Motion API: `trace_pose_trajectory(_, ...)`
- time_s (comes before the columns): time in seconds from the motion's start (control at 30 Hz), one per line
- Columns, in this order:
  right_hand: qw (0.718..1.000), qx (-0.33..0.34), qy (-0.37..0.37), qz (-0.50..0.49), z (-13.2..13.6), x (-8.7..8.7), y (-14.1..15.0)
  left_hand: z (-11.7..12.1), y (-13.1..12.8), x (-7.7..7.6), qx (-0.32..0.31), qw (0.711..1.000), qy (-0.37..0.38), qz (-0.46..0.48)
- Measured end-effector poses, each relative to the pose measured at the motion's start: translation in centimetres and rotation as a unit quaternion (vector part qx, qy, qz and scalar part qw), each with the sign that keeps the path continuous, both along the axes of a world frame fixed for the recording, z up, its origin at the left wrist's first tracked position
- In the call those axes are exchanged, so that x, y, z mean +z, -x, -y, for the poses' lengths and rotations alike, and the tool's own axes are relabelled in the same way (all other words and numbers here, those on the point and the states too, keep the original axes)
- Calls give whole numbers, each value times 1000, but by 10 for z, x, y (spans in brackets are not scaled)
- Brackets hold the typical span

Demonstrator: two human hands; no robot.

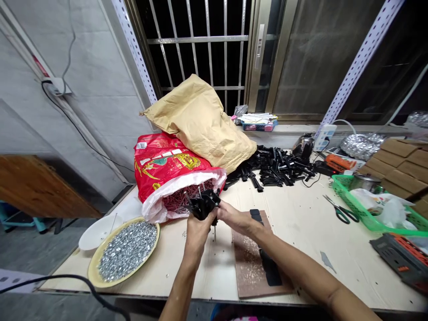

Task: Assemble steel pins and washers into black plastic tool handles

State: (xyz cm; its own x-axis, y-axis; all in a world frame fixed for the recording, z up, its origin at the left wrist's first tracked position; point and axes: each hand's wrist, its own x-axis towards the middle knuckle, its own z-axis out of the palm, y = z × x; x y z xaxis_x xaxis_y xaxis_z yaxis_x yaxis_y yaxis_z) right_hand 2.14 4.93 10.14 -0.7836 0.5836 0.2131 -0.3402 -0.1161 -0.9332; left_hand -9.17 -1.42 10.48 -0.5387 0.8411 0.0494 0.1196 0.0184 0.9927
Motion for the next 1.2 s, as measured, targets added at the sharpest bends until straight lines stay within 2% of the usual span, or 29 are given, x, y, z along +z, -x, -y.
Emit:
trace_pose_trajectory(0.13, 987, -136, 72, -38, 4, 3, 11, -11, -8, 1, 31, 995, -3, -92)
trace_pose_trajectory(0.23, 979, -161, 89, -84, 2, 6, 14, -13, -14, 2, 4, 993, -35, -115)
trace_pose_trajectory(0.33, 978, -172, 97, -67, -1, 9, 9, -12, -16, 3, -37, 993, -57, -91)
trace_pose_trajectory(0.43, 969, -244, 24, -14, -2, 9, 1, -13, -13, -1, -40, 993, -47, -100)
trace_pose_trajectory(0.5, 949, -309, -58, 12, -1, 8, -3, -15, -10, -5, -37, 993, -27, -104)
trace_pose_trajectory(0.57, 931, -349, -101, 30, 2, 7, -6, -18, -10, -9, -50, 996, -24, -64)
trace_pose_trajectory(0.7, 936, -337, -87, 49, 11, 8, -6, -21, -18, -9, -111, 986, -34, 118)
trace_pose_trajectory(0.77, 943, -325, -59, 40, 14, 7, -3, -20, -22, -6, -101, 979, -48, 168)
trace_pose_trajectory(0.87, 948, -316, -33, 23, 14, 3, 1, -18, -23, -3, -63, 984, -58, 158)
trace_pose_trajectory(1.03, 951, -298, -49, 59, 13, 5, -6, -13, -17, -6, -126, 974, -4, 188)
trace_pose_trajectory(1.1, 947, -312, -26, 68, 13, 9, -9, -12, -18, -10, -110, 983, -14, 146)
trace_pose_trajectory(1.2, 950, -308, -4, 50, 14, 11, -6, -13, -21, -13, -55, 997, -49, 4)
